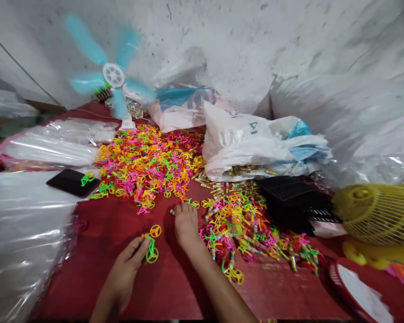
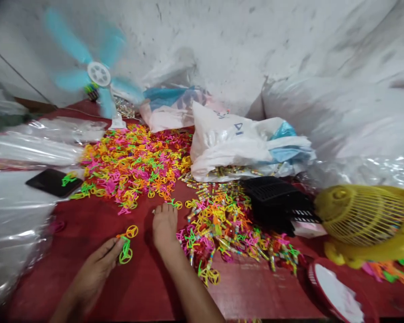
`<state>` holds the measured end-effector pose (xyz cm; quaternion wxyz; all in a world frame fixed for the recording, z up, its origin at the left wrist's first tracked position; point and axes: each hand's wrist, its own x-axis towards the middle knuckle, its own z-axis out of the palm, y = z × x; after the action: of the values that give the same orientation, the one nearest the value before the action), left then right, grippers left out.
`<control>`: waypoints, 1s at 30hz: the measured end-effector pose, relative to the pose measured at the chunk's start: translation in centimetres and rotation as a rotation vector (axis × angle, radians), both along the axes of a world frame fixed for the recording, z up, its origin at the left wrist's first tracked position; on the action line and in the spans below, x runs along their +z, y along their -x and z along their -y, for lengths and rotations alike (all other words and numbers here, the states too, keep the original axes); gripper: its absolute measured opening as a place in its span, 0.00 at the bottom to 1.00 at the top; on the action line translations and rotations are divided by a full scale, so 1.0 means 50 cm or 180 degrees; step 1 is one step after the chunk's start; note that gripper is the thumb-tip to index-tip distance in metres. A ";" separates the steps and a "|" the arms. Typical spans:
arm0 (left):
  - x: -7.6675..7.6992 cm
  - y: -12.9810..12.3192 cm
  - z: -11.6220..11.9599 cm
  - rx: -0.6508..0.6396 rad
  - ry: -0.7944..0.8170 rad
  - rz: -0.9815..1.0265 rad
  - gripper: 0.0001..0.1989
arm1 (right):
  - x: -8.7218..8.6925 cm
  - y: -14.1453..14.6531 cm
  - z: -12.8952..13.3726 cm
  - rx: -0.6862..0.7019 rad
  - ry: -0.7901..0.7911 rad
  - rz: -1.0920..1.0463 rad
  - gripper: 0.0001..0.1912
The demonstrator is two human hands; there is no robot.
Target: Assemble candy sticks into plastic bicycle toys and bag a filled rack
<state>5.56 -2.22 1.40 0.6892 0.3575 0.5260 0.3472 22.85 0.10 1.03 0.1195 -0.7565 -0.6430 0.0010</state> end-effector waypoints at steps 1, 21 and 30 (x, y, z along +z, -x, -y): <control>-0.001 -0.005 0.001 0.0034 0.0044 0.0073 0.24 | 0.000 0.000 0.010 -0.0003 -0.0044 -0.0084 0.12; 0.025 -0.044 0.056 -0.0160 -0.1022 -0.0745 0.13 | -0.022 0.042 0.185 0.0570 -0.0671 -0.2669 0.12; 0.017 -0.040 0.059 -0.0257 -0.1370 -0.1416 0.13 | -0.032 0.050 0.188 0.0473 -0.0864 -0.2500 0.11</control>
<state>7.58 -5.18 2.25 0.4788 0.5830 0.5638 0.3362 20.35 -9.29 -0.57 0.4536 -0.6276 -0.5958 0.2131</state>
